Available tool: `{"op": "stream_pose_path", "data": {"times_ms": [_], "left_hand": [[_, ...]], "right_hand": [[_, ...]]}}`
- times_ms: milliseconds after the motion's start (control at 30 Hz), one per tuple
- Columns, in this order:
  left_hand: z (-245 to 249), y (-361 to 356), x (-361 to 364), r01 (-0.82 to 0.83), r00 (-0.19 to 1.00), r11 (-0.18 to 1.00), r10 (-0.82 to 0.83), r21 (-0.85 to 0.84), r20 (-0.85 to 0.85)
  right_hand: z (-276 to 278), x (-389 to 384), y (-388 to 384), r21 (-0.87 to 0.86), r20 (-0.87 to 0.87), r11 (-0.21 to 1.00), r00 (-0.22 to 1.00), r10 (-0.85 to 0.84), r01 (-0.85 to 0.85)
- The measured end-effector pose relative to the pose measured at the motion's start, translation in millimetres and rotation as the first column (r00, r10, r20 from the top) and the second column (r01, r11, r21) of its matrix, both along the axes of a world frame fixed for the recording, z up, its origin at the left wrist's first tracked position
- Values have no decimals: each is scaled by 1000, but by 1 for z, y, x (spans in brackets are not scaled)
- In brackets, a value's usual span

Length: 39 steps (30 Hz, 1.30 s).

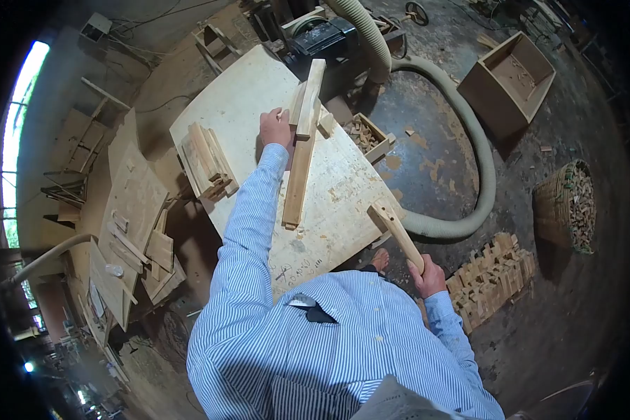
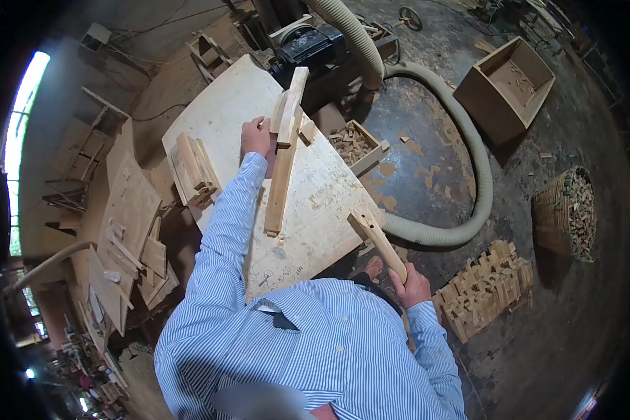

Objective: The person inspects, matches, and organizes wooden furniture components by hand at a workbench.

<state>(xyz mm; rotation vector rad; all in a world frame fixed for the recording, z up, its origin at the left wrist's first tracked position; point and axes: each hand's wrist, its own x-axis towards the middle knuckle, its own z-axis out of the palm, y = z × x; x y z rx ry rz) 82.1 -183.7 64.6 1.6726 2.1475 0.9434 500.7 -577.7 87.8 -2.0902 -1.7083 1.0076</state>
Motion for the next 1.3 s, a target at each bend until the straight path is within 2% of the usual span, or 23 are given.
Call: {"op": "stream_pose_path", "data": {"times_ms": [33, 100, 167, 300, 367, 400, 467, 500, 567, 600, 667, 700, 767, 900, 1100, 1300], "left_hand": [[-7, -3, 0, -114, 991, 993, 116, -29, 65], [-17, -2, 2, -101, 994, 991, 104, -83, 36], [-22, 6, 5, 49, 990, 993, -34, -112, 135], [-28, 29, 7, 5, 978, 994, 19, -112, 208], [-6, 35, 17, -9, 906, 987, 76, -160, 416], [-11, 41, 15, -8, 909, 986, 77, -168, 410], [-21, 57, 13, -1, 976, 992, 29, -128, 214], [-24, 64, 12, 0, 978, 991, 29, -135, 209], [-31, 77, 12, -29, 997, 1000, 30, -5, 72], [-30, 80, 16, -37, 997, 999, 37, -5, 72], [-25, 84, 22, -57, 971, 993, 79, -106, 224], [-25, 86, 20, -65, 971, 992, 87, -106, 224], [-23, 88, 10, -165, 982, 985, 169, -49, 88], [-17, 90, -16, -170, 974, 984, 176, -55, 140], [-19, 121, -37, -136, 962, 970, 179, -204, 208], [-39, 153, -42, -163, 965, 971, 194, -174, 177]], "right_hand": [[2, 3, -2, -2, -2, 1000, 1000, 0, 0], [7, 5, -5, -61, 7, 998, 1000, -2, 2], [11, 3, -7, -60, 4, 998, 1000, -5, 6], [7, 0, -7, -46, 24, 999, 1000, -9, 10], [9, 0, -4, -46, 25, 999, 1000, 0, 1], [11, -1, -3, -49, 24, 999, 1000, 6, -4], [15, -3, 3, -71, 30, 997, 1000, 5, -3], [17, -5, 6, -86, 41, 996, 999, 8, -4], [19, -6, 17, -93, 36, 996, 999, 1, 2], [18, -5, 24, -93, 36, 996, 999, -4, 7], [14, -5, 25, -101, 36, 995, 999, 3, 1], [14, -7, 27, -108, 36, 994, 999, 2, 2], [11, -21, 31, -107, 18, 994, 1000, 5, -3], [10, -46, 23, -103, -13, 995, 1000, -14, 13], [-7, -76, 61, -67, 19, 998, 1000, 6, -5], [-33, -80, 85, -33, 40, 999, 999, 26, -25]]}}
